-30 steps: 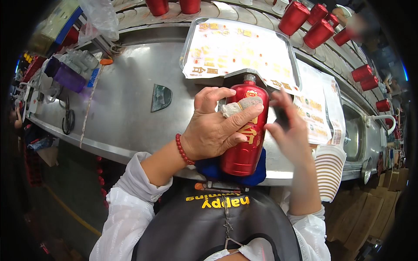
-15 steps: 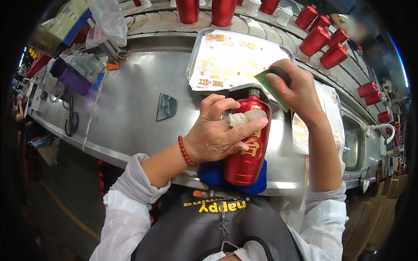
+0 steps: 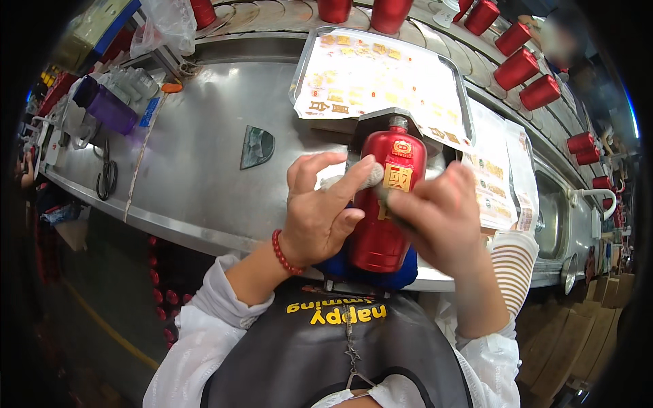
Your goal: The person applies a printed label to a red cylindrical container, smoothing it with a green card and a small wooden stick. They repeat this process on several containers, placing each finished unit into a tray.
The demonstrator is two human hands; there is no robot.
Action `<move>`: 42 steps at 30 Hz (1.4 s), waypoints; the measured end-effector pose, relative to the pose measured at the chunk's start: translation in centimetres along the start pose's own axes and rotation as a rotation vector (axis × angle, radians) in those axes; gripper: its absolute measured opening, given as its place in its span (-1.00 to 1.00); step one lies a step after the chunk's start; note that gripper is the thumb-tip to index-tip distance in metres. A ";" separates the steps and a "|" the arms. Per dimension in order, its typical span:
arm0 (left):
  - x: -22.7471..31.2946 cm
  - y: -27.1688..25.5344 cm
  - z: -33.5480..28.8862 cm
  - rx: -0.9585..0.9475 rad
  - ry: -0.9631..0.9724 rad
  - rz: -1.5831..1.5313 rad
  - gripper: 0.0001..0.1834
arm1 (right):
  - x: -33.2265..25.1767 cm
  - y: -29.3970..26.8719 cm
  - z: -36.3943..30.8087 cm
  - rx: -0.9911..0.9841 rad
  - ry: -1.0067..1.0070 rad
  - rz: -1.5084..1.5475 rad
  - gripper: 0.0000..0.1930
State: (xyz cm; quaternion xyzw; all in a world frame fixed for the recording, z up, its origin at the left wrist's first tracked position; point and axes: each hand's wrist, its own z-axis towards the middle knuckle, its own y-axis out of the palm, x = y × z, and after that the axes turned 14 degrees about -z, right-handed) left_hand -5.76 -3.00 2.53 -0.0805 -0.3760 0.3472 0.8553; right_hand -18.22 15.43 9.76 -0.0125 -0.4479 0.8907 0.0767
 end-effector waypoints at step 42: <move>0.0 -0.3 3.0 -0.476 0.396 0.101 -0.47 | -0.5 1.3 -9.9 0.253 0.723 0.546 -0.81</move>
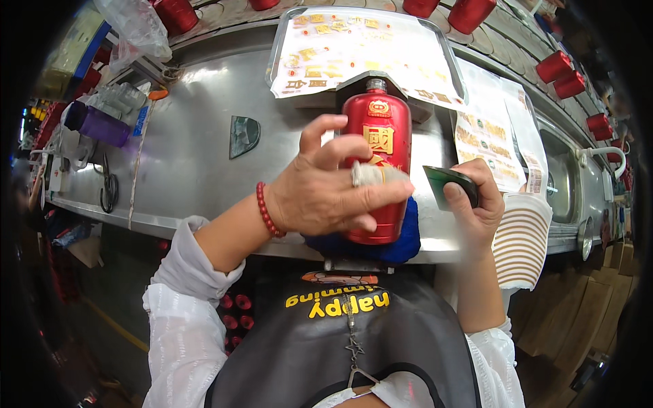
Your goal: The person applies a printed label to a red cylindrical container, smoothing it with a green card and a small wooden stick. They repeat this process on several containers, placing each finished unit into a tray.
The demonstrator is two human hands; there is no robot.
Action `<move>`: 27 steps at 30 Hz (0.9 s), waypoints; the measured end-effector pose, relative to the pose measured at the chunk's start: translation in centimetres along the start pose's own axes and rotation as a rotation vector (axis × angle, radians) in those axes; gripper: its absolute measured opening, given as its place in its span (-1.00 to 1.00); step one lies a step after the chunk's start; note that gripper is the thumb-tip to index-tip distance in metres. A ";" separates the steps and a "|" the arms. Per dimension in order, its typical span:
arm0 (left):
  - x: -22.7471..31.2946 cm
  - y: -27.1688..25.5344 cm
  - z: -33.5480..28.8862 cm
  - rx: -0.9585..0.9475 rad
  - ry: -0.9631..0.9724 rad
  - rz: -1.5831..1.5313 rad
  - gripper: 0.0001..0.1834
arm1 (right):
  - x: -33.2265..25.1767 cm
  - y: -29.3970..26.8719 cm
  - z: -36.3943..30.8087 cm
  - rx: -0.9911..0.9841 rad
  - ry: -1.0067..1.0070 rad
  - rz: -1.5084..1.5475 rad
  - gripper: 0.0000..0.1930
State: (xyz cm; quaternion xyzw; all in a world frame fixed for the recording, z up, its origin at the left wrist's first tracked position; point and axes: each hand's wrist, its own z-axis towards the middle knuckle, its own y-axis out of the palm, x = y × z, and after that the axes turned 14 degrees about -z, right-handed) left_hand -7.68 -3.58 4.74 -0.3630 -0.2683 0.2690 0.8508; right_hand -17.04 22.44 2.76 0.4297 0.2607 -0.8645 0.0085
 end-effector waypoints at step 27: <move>2.9 1.7 -3.9 0.186 -0.207 -0.003 -0.44 | -3.4 1.5 3.9 -0.151 -0.459 -0.224 -0.71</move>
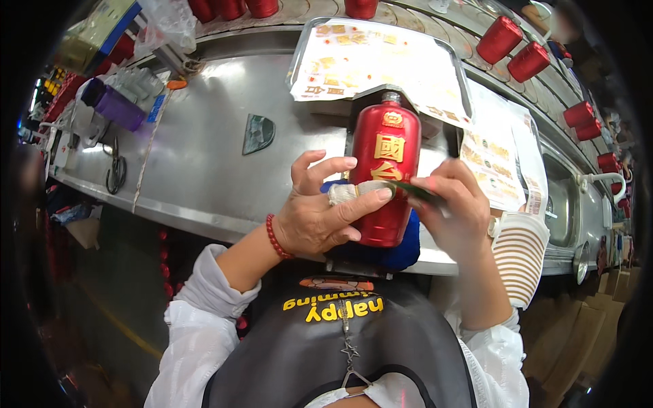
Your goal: The person applies a printed label to a red cylindrical container, smoothing it with a green card and a small wooden stick. They repeat this process on several containers, placing each finished unit into a tray.
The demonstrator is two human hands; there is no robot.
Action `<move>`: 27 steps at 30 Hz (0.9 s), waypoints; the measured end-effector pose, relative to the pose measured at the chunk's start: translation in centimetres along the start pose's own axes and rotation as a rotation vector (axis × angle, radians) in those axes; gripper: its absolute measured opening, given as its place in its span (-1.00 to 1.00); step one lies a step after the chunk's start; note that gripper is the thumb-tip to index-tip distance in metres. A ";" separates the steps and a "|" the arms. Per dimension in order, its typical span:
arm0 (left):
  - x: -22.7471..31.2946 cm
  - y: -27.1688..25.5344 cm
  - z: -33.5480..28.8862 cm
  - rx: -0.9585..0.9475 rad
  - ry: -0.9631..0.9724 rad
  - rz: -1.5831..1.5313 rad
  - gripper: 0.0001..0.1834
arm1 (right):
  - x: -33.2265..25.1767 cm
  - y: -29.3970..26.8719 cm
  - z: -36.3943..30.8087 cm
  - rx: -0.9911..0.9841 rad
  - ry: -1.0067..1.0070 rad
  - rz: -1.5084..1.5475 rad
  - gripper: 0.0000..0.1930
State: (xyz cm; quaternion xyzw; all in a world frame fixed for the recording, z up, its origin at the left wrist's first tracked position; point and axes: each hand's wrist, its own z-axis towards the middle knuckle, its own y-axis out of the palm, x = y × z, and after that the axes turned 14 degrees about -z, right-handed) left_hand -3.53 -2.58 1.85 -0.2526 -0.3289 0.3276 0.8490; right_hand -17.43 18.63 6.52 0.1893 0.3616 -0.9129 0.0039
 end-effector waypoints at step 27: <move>-7.2 0.4 2.0 0.123 -0.042 -0.124 -0.38 | 25.3 -8.6 -6.2 -0.908 0.575 -0.925 -0.65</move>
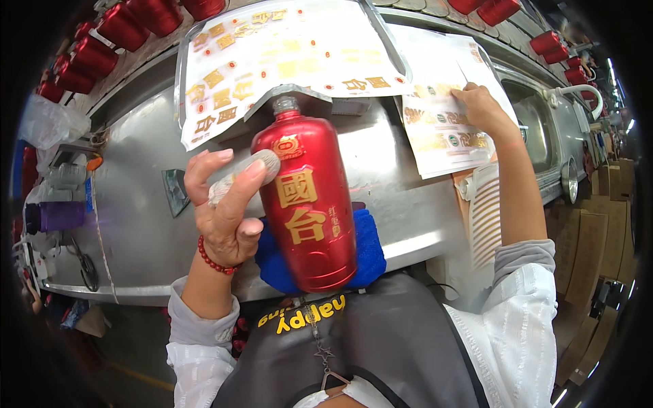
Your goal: The person applies a printed label to a red cylindrical container, smoothing it with a green card and a small wooden stick. They repeat this process on several containers, placing each finished unit into a tray.
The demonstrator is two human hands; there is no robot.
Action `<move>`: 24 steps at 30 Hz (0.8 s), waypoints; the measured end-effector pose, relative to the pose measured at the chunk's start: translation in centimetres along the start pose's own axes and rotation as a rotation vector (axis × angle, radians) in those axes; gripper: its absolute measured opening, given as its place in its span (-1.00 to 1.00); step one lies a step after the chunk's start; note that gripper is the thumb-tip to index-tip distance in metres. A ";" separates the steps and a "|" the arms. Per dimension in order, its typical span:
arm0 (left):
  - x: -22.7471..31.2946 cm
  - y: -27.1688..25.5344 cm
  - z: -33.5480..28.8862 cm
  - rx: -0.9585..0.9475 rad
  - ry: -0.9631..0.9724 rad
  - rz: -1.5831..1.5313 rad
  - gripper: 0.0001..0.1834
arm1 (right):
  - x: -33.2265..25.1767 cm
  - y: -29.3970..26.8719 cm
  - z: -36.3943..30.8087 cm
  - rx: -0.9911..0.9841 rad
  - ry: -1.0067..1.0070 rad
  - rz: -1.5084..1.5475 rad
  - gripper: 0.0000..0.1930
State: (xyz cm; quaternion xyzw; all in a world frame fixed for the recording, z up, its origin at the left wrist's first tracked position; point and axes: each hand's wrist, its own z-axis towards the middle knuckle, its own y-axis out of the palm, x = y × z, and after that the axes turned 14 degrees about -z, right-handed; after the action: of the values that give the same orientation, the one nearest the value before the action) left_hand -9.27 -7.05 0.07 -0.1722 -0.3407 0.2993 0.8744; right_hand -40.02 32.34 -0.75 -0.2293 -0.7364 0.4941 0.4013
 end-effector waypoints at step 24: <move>-0.2 0.5 -0.1 0.050 -0.050 -0.103 -0.39 | 5.2 2.2 14.6 0.598 0.190 0.164 -0.86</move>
State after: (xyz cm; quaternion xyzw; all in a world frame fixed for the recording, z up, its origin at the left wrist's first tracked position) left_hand -9.52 -6.78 -0.34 -0.1252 -0.3632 0.2665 0.8840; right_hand -55.12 29.13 -3.64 -0.2048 -0.4968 0.6958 0.4765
